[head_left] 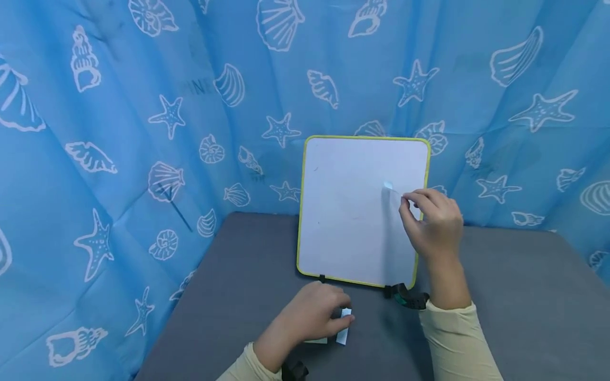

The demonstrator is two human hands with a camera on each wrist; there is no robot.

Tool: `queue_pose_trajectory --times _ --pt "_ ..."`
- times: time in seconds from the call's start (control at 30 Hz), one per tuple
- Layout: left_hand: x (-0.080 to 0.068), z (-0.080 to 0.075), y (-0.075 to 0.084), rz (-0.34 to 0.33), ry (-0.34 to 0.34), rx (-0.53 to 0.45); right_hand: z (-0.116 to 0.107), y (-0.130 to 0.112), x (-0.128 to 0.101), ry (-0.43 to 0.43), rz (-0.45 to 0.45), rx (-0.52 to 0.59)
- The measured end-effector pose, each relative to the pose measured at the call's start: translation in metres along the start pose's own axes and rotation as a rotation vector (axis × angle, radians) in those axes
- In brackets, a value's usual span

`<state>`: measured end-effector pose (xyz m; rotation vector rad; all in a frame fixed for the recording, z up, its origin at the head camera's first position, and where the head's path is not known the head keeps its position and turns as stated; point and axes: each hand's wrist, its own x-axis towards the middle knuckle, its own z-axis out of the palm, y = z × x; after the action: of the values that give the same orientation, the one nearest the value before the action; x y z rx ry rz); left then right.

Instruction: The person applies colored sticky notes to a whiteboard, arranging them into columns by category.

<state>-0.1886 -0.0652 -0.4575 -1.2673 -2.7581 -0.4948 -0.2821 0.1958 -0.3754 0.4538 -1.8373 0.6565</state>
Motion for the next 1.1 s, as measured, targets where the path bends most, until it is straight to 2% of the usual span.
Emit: queue_pose_trajectory --times 0.17,0.37,0.5,0.6,0.7,0.9,1.1 --pt "0.024 -0.026 -0.002 0.048 0.174 0.005 0.003 0.001 -0.001 0.025 -0.003 -0.028" --pt "0.066 -0.063 0.0 0.054 0.357 0.04 0.004 0.0 -0.002 0.012 -0.014 -0.06" --pt "0.097 -0.08 -0.002 0.089 0.447 0.134 0.005 0.001 -0.004 0.001 -0.018 -0.071" --pt "0.117 -0.088 -0.007 0.114 0.452 0.208 0.006 0.002 -0.004 -0.004 -0.018 -0.076" --pt "0.13 -0.093 -0.01 0.115 0.417 0.256 0.006 0.001 -0.004 -0.008 -0.009 -0.076" --pt "0.146 -0.096 -0.013 0.069 0.367 0.307 0.005 0.0 -0.004 -0.017 -0.008 -0.082" --pt "0.157 -0.093 -0.016 0.053 0.329 0.345 0.005 0.001 -0.003 -0.022 -0.003 -0.114"
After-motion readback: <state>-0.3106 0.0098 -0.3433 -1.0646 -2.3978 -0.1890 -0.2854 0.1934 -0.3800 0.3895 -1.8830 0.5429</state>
